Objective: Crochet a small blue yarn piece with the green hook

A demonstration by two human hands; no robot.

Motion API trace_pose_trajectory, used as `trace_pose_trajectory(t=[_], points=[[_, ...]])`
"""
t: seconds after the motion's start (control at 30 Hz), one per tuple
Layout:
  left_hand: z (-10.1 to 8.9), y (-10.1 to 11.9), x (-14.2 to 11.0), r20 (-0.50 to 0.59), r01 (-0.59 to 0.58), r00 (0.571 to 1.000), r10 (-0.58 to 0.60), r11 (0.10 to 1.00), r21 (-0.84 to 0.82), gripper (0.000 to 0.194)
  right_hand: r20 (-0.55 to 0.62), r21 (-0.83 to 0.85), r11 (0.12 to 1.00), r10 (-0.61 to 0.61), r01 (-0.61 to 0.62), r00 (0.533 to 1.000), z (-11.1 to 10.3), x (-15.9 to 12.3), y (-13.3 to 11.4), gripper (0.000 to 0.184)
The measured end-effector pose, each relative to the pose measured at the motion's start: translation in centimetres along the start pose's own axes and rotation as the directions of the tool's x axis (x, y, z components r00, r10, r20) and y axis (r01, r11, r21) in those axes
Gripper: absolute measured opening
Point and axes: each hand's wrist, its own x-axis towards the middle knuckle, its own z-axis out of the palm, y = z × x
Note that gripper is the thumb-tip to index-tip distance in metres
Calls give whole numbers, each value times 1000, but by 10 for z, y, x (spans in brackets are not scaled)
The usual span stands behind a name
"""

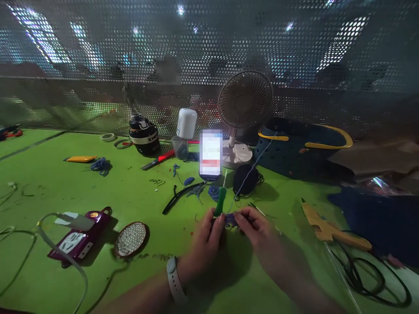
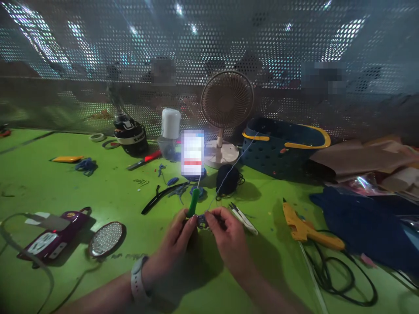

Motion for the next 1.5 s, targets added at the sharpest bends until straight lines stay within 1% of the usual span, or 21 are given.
trace_pose_trajectory(t=[0.1,0.2,0.37,0.5,0.6,0.63,0.7,0.77,0.8,0.87,0.97,1.03,1.07,1.13,1.2,1.27,1.3,1.37,1.43,1.5], points=[[-3,-3,6,-19,43,999,-44,997,-57,25,52,45,998,41,-43,998,-3,5,-1,38],[-5,-3,9,-31,52,998,-55,994,-92,30,54,55,997,48,-51,997,-6,8,-2,35],[-3,4,9,87,95,993,-82,983,-158,35,26,-23,1000,1,0,1000,-8,8,-2,30],[-2,9,9,147,123,985,-95,973,-194,37,68,-145,987,-55,64,996,-11,3,-6,22],[-3,10,8,189,149,976,-107,963,-225,38,108,-225,967,-100,122,989,-11,1,-12,21],[-3,11,8,187,146,977,-105,964,-221,38,115,-251,960,-97,124,989,-11,0,-13,21],[-4,11,7,144,116,985,-90,977,-181,36,119,-288,951,-80,111,990,-10,1,-13,22],[-4,12,7,100,100,991,-86,984,-148,35,132,-286,952,-76,112,988,-10,2,-10,23],[-4,11,7,94,111,991,-97,981,-160,34,147,-272,956,-77,115,986,-10,2,-9,23],[-3,8,8,131,177,980,-147,951,-254,33,181,-235,966,-66,108,981,-10,3,-7,22],[-2,3,9,206,276,958,-201,846,-457,30,204,-184,981,-28,67,979,-9,3,-9,20],[-2,1,10,231,290,954,-192,786,-546,31,166,-156,987,-9,35,986,-8,2,-10,19],[-3,1,11,239,288,954,-182,778,-558,32,143,-142,990,-3,24,990,-8,2,-11,18],[-4,2,12,250,279,953,-169,810,-516,32,135,-119,993,4,13,991,-10,2,-9,18],[-7,6,12,256,256,954,-158,873,-416,33,195,-89,996,-9,27,981,-15,3,-6,20],[-9,9,12,233,212,962,-141,926,-312,35,245,-81,994,-45,67,969,-19,4,-3,22],[-9,10,12,222,185,967,-126,945,-268,35,240,-92,991,-67,92,968,-21,5,-2,22],[-10,11,11,189,136,977,-99,972,-192,33,194,-163,979,-91,124,977,-22,6,-1,19],[-9,11,11,163,88,984,-65,987,-137,31,166,-238,964,-78,117,983,-20,7,-1,26],[-8,10,11,123,46,992,-33,994,-102,30,159,-257,959,-77,117,984,-16,8,-1,32]])
